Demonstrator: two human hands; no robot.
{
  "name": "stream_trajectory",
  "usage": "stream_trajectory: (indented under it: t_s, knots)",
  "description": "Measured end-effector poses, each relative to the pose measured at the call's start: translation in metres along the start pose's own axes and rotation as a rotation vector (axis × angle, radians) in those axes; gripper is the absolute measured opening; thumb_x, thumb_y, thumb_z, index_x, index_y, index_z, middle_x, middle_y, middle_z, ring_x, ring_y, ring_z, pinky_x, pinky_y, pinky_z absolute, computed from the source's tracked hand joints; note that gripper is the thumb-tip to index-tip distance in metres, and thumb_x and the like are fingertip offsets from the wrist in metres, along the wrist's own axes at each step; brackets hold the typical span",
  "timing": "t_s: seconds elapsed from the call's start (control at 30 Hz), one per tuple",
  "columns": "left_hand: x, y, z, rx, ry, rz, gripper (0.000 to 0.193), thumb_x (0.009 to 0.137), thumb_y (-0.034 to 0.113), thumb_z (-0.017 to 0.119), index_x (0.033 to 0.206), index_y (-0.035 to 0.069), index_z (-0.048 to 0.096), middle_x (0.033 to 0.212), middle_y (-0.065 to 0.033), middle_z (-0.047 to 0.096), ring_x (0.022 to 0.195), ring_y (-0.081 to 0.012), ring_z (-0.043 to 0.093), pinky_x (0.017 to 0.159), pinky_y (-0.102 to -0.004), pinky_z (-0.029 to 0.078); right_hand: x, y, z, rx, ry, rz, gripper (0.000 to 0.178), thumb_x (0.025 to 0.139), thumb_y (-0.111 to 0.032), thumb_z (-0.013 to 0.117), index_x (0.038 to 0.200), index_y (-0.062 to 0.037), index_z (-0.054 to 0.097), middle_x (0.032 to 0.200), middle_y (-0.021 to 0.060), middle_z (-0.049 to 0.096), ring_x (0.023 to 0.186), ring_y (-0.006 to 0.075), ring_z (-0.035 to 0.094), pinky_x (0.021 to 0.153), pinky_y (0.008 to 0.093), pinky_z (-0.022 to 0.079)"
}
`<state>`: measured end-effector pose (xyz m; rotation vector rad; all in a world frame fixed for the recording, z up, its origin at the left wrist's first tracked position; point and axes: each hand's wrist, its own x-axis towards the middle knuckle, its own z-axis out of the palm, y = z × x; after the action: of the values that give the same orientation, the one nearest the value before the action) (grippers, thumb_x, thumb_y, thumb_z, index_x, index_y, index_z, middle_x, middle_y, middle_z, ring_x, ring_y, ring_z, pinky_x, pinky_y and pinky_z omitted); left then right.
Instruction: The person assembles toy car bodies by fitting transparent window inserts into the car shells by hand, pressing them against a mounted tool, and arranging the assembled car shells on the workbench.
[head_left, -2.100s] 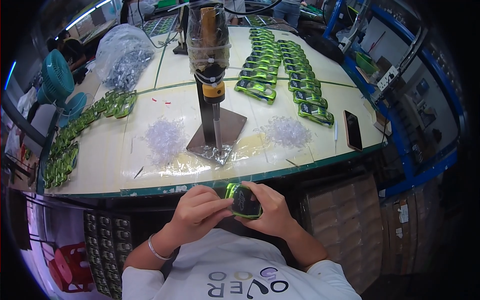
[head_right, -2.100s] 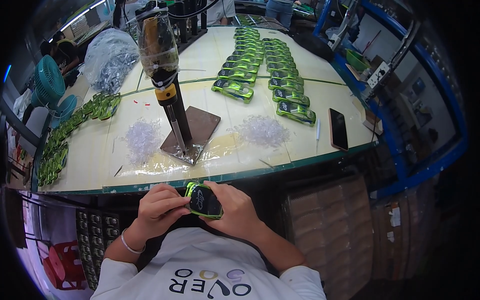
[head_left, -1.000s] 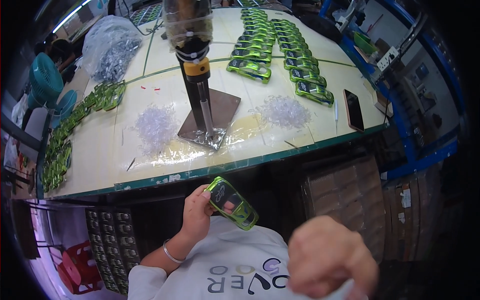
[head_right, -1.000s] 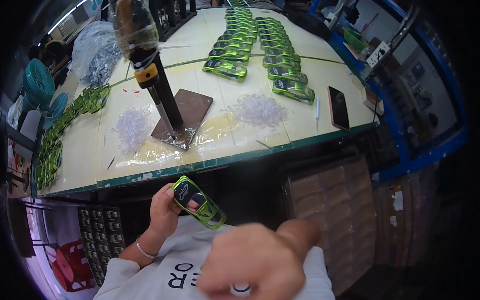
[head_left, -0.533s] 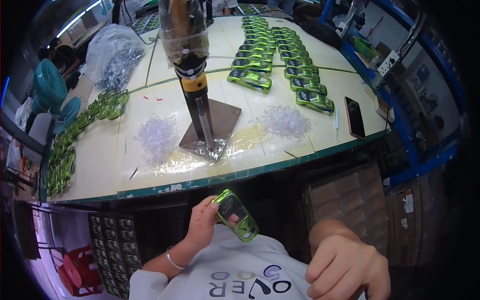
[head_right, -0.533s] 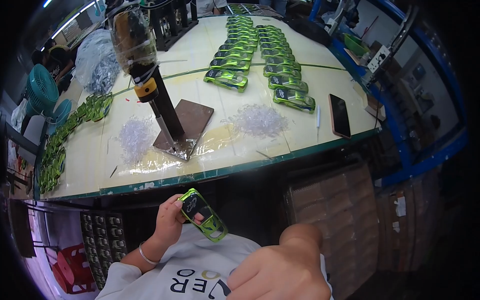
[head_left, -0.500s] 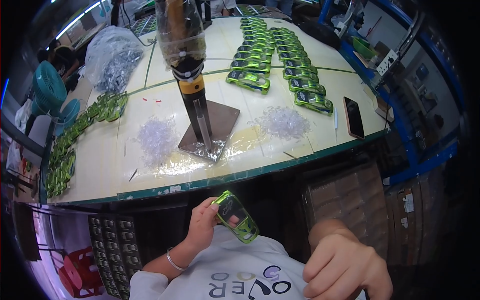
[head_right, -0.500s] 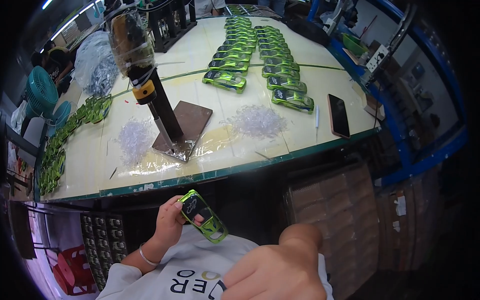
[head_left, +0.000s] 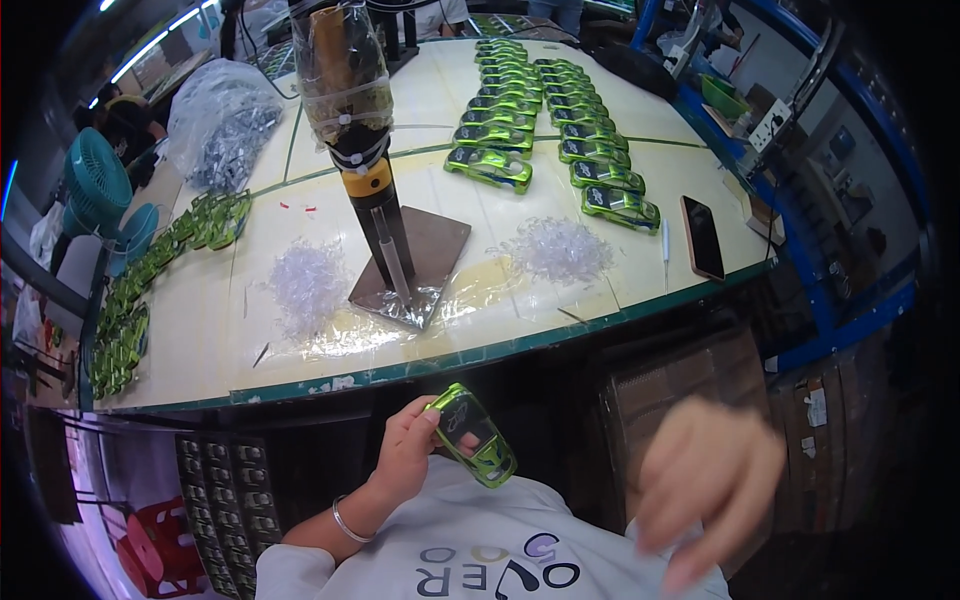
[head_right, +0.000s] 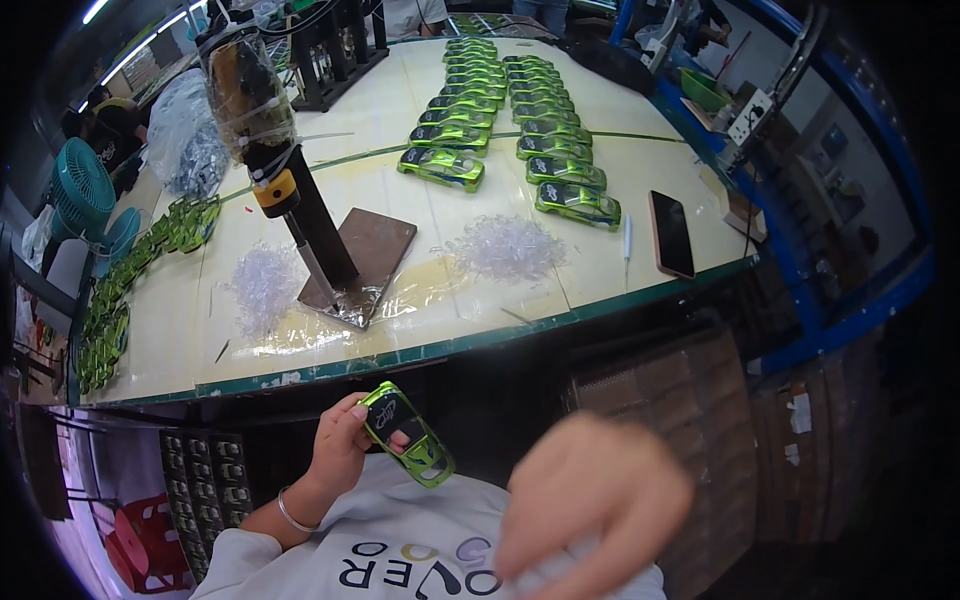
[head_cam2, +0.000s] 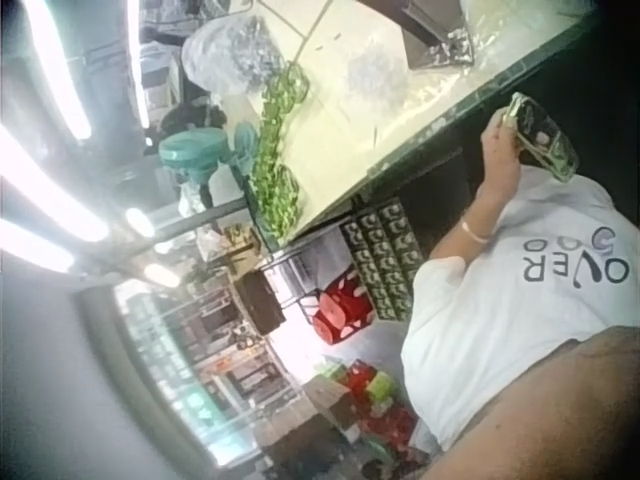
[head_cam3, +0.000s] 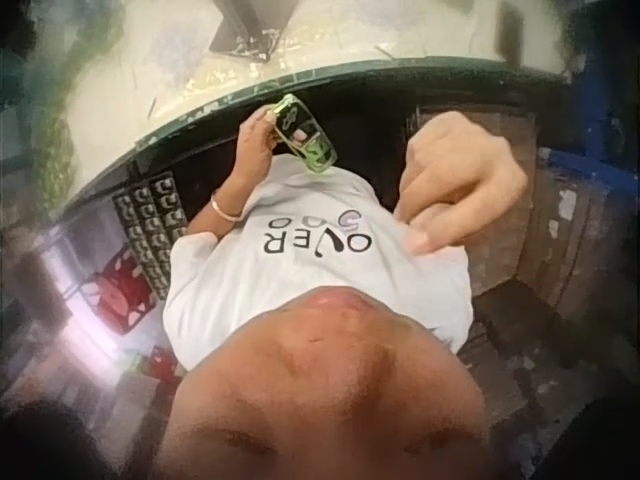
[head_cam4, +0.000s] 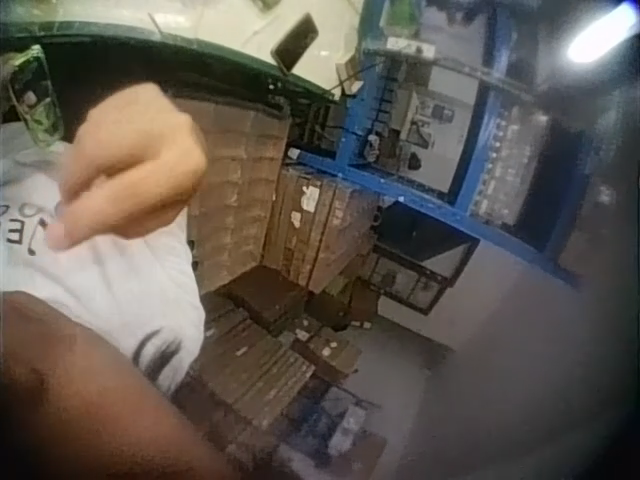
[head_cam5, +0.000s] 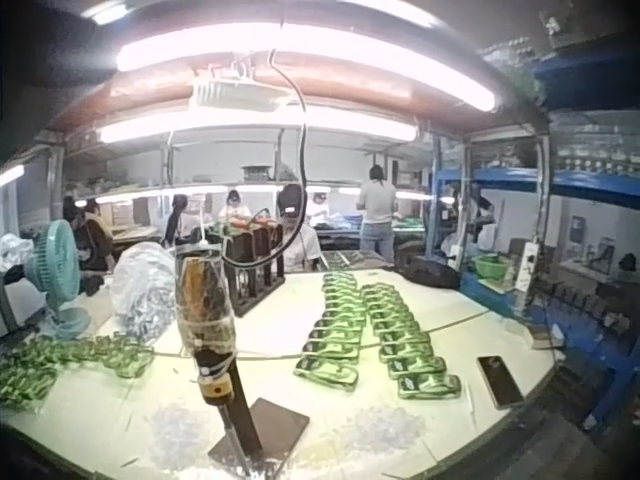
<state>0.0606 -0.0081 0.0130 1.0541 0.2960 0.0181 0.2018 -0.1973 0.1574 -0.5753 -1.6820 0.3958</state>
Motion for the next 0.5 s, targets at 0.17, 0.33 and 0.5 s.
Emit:
stream_trajectory:
  t_s: [0.17, 0.33, 0.5]
  knots:
    - [-0.002, 0.003, 0.003, 0.028, -0.007, 0.032, 0.028, 0.088, 0.018, 0.033, 0.100, -0.004, 0.047, 0.079, -0.0136, 0.059, 0.070, -0.0170, 0.059, 0.065, -0.0286, 0.050, -0.059, 0.036, -0.098, -1.109, 0.715, 0.894, 0.014, 0.071, -0.004, 0.058, 0.082, 0.0026, 0.060, 0.076, 0.0097, 0.057, 0.064, 0.0174, 0.054, 0.059, 0.0245, 0.042]
    - [0.004, -0.002, 0.000, 0.015, 0.004, 0.026, 0.027, 0.088, 0.017, 0.034, 0.100, -0.003, 0.047, 0.078, -0.0138, 0.059, 0.069, -0.0172, 0.059, 0.064, -0.0291, 0.050, -0.154, 0.081, -0.141, -1.546, 0.462, 1.148, 0.011, 0.071, -0.010, 0.055, 0.077, -0.0027, 0.061, 0.078, 0.0152, 0.054, 0.076, 0.0299, 0.054, 0.068, 0.0366, 0.043]
    - [0.005, -0.002, -0.002, 0.016, 0.018, -0.016, 0.026, 0.088, 0.015, 0.033, 0.100, -0.003, 0.047, 0.078, -0.0131, 0.059, 0.069, -0.0167, 0.059, 0.066, -0.0287, 0.049, -0.152, 0.097, -0.132, -1.726, 0.393, 1.142, 0.011, 0.073, -0.009, 0.052, 0.071, -0.0001, 0.058, 0.078, 0.0156, 0.054, 0.076, 0.0319, 0.053, 0.069, 0.0386, 0.043]
